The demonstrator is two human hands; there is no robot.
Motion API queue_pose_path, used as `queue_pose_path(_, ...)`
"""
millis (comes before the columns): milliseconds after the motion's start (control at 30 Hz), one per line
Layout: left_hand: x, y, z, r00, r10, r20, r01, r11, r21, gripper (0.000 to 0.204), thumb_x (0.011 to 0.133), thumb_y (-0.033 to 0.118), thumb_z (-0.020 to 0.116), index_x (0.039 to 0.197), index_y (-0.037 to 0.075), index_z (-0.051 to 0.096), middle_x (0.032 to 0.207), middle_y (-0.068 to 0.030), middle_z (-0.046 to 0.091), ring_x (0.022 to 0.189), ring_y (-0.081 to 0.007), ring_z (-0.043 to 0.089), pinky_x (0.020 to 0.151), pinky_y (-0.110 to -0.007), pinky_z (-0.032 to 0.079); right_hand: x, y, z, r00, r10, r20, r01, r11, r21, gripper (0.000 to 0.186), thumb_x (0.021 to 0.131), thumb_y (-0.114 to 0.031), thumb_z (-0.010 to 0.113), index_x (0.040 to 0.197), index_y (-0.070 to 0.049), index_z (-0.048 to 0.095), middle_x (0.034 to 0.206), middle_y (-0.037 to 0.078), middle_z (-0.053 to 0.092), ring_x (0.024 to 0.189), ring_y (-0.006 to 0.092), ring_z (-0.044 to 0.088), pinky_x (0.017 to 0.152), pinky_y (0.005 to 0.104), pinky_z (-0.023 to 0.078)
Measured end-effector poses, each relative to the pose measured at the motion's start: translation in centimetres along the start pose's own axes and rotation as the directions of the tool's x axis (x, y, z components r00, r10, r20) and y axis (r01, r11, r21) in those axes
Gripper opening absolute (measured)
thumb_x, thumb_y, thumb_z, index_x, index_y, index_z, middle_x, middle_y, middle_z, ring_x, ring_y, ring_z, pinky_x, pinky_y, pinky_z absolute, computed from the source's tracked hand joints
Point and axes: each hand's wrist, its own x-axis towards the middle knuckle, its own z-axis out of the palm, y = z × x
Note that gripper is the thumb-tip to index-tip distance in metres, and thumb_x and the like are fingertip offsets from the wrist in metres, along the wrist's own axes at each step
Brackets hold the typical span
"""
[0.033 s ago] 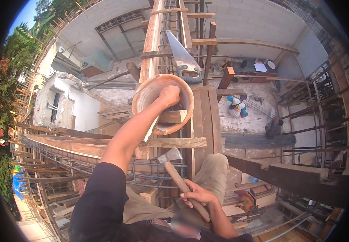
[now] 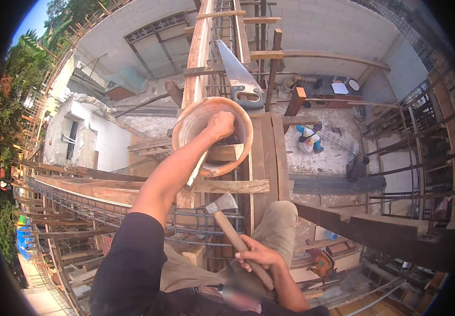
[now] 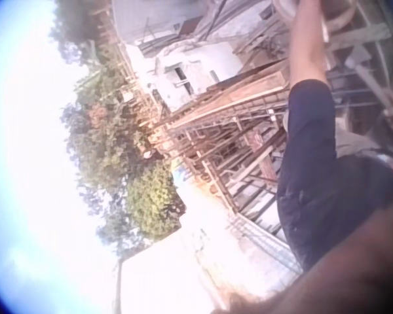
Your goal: The person constructs a wooden frame by positioning pieces of wood against a larger structure, securing them by hammering nails, and placing additional wooden pieces into a plastic bucket.
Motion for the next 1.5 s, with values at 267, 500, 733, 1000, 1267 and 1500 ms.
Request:
queue_pose_path(267, 0.3, -3.3, 0.5, 0.999, 0.04, 0.019, -0.042, 0.989, 0.143, 0.023, 0.085, 0.009, 0.059, 0.094, 0.002, 0.08, 0.1, -0.0228, 0.076, 0.093, -0.0385, 0.075, 0.083, -0.049, 0.06, 0.1, -0.1, 0.0, 1.0, 0.012, -0.013, -0.012, 1.0, 0.001, 0.052, 0.096, -0.008, 0.07, 0.136, -0.009, 0.037, 0.081, 0.007, 0.058, 0.058, 0.0151, 0.059, 0.05, 0.029, 0.049)
queue_pose_path(500, -0.1, -1.9, 1.7, 0.993, 0.121, -0.014, -0.114, 0.961, 0.253, 0.023, 0.088, 0.013, 0.059, 0.092, 0.008, 0.081, 0.1, -0.0185, 0.077, 0.092, -0.0327, 0.076, 0.08, -0.046, 0.061, 0.1, -0.1, -0.2, 1.0, 0.029, -0.009, -0.029, 0.999, -0.016, 0.058, 0.097, -0.011, 0.069, 0.143, -0.005, 0.035, 0.084, 0.005, 0.056, 0.061, 0.0137, 0.058, 0.051, 0.0293, 0.05)
queue_pose_path(733, 1.1, -3.6, 3.7, 0.939, 0.342, 0.032, -0.336, 0.897, 0.287, 0.023, 0.088, 0.015, 0.059, 0.091, 0.006, 0.08, 0.095, -0.0174, 0.077, 0.087, -0.0346, 0.075, 0.077, -0.047, 0.06, 0.4, 0.2, -0.2, 1.0, 0.008, -0.019, -0.008, 1.0, 0.003, 0.059, 0.097, -0.01, 0.069, 0.144, -0.006, 0.034, 0.084, 0.005, 0.056, 0.062, 0.0135, 0.059, 0.051, 0.0293, 0.05)
queue_pose_path(1000, -2.5, -5.0, 0.8, 0.951, 0.023, -0.307, -0.232, 0.708, -0.667, 0.014, 0.089, 0.014, 0.071, 0.092, 0.001, 0.076, 0.091, -0.0118, 0.076, 0.082, -0.0244, 0.072, 0.075, -0.037, 0.056, 0.5, 0.5, -0.3, 0.999, -0.036, -0.023, 0.036, 0.999, 0.015, 0.054, 0.097, -0.01, 0.069, 0.14, -0.006, 0.036, 0.084, 0.007, 0.058, 0.062, 0.014, 0.059, 0.051, 0.0293, 0.05)
queue_pose_path(1267, -6.2, -5.4, -2.0, 0.976, -0.208, 0.064, 0.07, 0.025, -0.997, 0.012, 0.095, 0.014, 0.07, 0.097, 0.002, 0.07, 0.081, -0.0024, 0.068, 0.068, -0.0107, 0.065, 0.059, -0.024, 0.05, 1.0, 0.9, -0.7, 0.997, -0.051, -0.054, 0.049, 0.998, -0.029, 0.048, 0.097, -0.008, 0.068, 0.135, -0.006, 0.039, 0.081, 0.008, 0.058, 0.063, 0.0166, 0.06, 0.052, 0.0312, 0.05)
queue_pose_path(1500, -7.3, -5.6, -3.0, 0.925, -0.142, -0.352, -0.138, 0.737, -0.662, 0.031, 0.093, 0.017, 0.066, 0.117, -0.001, 0.07, 0.103, -0.0155, 0.077, 0.092, -0.0281, 0.074, 0.084, -0.038, 0.057, 1.0, 0.9, -0.5, 0.997, -0.059, -0.059, 0.055, 0.996, -0.067, 0.048, 0.097, -0.009, 0.066, 0.135, -0.004, 0.038, 0.079, 0.008, 0.057, 0.061, 0.0166, 0.059, 0.052, 0.0314, 0.05)
